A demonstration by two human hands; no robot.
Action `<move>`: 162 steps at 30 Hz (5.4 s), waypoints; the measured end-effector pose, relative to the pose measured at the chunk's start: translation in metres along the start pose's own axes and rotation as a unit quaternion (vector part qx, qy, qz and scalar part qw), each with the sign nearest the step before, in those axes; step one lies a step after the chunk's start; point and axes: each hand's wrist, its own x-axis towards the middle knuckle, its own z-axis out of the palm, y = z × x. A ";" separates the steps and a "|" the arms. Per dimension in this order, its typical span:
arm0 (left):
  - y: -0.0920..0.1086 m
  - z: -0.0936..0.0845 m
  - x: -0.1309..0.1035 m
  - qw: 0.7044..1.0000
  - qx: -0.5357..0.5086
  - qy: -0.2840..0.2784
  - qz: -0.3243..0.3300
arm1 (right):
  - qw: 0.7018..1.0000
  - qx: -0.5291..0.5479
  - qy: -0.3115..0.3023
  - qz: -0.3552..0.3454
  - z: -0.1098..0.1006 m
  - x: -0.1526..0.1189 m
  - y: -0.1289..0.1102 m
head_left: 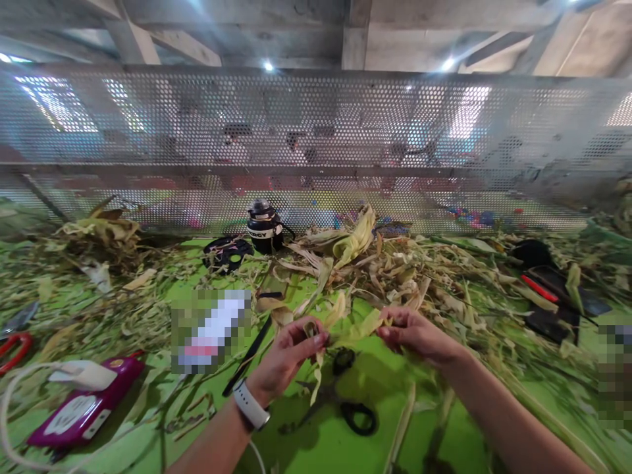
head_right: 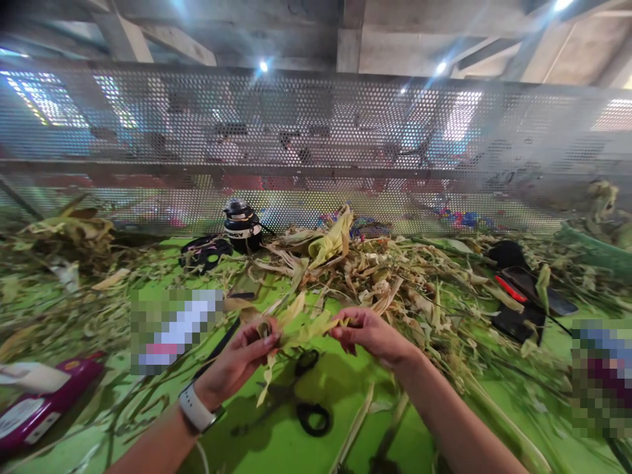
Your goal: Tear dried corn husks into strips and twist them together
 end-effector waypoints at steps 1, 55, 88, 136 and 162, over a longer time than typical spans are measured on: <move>0.000 0.000 -0.001 1.000 0.023 -0.019 -0.004 | 0.998 0.037 0.038 -0.024 0.002 0.001 0.001; -0.020 0.019 -0.001 0.949 0.311 0.022 0.043 | 0.767 -0.541 0.175 -0.298 0.055 0.002 0.023; -0.033 0.028 -0.004 0.907 0.412 0.041 0.069 | 0.721 -0.596 0.180 -0.304 0.066 -0.001 0.030; -0.034 0.020 -0.012 0.755 0.604 -0.128 0.220 | 0.879 -0.461 -0.002 -0.119 0.050 -0.001 0.013; -0.016 0.042 -0.030 0.909 0.154 -0.317 -0.222 | 0.919 -0.332 0.112 -0.182 0.050 0.010 0.023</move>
